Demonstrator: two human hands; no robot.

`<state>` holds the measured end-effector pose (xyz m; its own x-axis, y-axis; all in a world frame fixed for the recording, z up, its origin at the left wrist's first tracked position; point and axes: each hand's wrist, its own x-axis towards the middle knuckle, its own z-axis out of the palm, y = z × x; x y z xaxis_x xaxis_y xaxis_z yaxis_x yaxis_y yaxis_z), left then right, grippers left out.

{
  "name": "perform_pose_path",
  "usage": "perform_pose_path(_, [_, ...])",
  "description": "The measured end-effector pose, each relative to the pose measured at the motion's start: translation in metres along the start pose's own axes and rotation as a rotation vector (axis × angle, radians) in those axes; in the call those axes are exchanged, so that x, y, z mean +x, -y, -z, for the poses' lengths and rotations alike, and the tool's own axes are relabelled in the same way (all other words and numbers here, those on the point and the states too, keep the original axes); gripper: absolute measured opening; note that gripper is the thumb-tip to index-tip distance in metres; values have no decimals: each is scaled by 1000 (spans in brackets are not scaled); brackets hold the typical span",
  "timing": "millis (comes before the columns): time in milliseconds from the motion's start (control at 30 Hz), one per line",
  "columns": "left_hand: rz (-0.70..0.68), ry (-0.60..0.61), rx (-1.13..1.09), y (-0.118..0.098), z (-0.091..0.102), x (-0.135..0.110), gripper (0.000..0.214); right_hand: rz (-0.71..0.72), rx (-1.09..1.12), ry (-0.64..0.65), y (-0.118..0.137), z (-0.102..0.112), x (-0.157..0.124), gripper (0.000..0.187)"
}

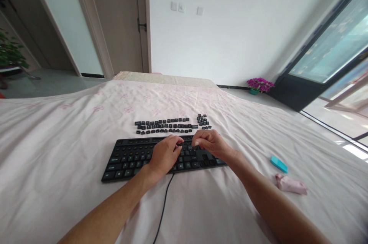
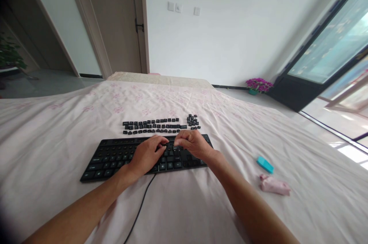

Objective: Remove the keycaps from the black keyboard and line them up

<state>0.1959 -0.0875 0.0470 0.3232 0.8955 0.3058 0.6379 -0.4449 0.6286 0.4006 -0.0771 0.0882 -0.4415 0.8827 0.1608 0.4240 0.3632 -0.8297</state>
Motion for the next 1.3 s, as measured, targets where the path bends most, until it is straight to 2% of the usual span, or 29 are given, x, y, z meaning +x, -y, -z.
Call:
perform_pose_path(167, [-18,-12,6,3,-3,0,18,22,121,-10,-7,2,-1,43])
perform_pose_path(300, [-30,-15,18,4,-4,0,17,-2,130,-1,-10,4,-2,45])
perform_pose_path(400, [-33,-11,18,4,-3,0,17,64,30,3,-1,-1,-6,41])
perform_pose_path(500, [-42,-9,17,5,-3,0,18,183,-158,82,13,-11,-11,36])
perform_pose_path(600, [-50,-4,22,6,-4,0,18,230,-251,118,19,-15,-12,36])
perform_pose_path(800, [-49,24,56,2,-1,-1,13,194,-186,46,5,-12,-6,42])
perform_pose_path(867, [-77,53,94,-3,0,0,20,200,-145,24,-1,-16,-5,47])
perform_pose_path(933, [-97,77,154,-8,-2,2,32,203,-100,-41,-8,-23,-5,50])
perform_pose_path(1033, [-91,88,231,-14,-8,4,34,222,-92,-171,-17,-35,-4,51])
perform_pose_path(1167, [-78,78,280,-17,-14,5,30,308,-189,-261,-22,-44,0,47])
perform_pose_path(1300, [-65,103,298,-16,-14,6,30,479,-336,-272,-19,-46,1,44])
